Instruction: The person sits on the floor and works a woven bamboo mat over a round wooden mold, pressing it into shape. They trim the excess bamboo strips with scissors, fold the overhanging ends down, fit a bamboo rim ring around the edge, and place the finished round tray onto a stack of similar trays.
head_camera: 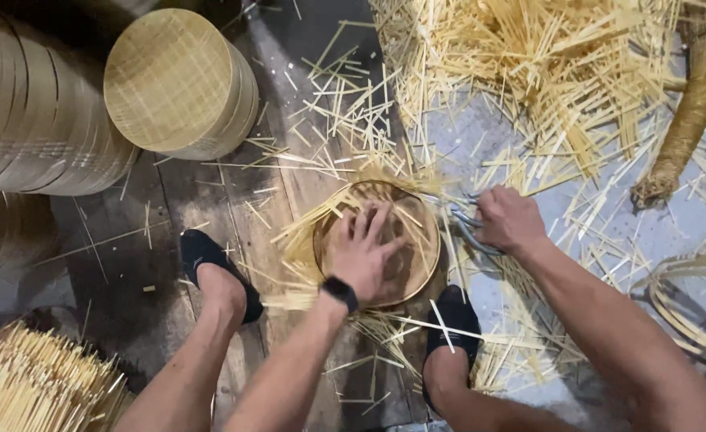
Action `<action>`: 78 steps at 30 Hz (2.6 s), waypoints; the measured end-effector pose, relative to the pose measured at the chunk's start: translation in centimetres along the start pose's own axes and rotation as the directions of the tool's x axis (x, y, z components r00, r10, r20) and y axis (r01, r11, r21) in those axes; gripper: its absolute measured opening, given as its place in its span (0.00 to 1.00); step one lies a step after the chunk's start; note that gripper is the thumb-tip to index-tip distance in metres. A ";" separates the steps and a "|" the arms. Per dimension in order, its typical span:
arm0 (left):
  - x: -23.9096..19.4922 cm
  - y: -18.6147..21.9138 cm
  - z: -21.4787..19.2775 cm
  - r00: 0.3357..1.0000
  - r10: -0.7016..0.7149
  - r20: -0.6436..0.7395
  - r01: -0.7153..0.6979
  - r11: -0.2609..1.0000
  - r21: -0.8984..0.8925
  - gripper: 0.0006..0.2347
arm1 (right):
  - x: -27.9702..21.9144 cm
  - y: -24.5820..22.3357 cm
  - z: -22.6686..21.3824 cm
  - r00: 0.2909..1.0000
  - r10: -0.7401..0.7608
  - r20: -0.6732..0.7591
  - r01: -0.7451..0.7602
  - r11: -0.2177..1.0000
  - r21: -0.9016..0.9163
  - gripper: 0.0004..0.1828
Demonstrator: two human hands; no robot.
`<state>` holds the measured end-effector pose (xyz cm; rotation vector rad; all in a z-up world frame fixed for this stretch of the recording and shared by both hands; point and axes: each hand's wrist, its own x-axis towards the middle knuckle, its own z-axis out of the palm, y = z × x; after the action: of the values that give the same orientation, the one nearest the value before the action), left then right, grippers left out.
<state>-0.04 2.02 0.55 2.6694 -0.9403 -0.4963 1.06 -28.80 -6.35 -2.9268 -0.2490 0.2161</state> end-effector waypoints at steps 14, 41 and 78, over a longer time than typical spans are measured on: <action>-0.2 2.7 4.5 0.751 -0.596 -0.285 0.460 0.782 -0.421 0.50 | 1.0 1.3 0.4 0.998 -0.067 -0.010 0.068 0.993 0.101 0.19; -0.7 -0.3 1.2 0.916 -0.401 0.023 0.393 0.884 -0.255 0.51 | 0.0 1.2 0.7 0.991 -0.018 0.130 -0.003 0.987 0.159 0.19; 0.3 2.6 2.1 0.829 -0.548 -0.115 0.497 0.815 -0.297 0.41 | 1.4 0.2 -0.9 0.986 -0.078 0.149 0.085 0.996 -0.040 0.16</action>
<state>-2.09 -0.46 -0.53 2.6465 -0.0509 -0.4139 2.61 -28.94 -5.70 -2.9412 -0.4005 0.4197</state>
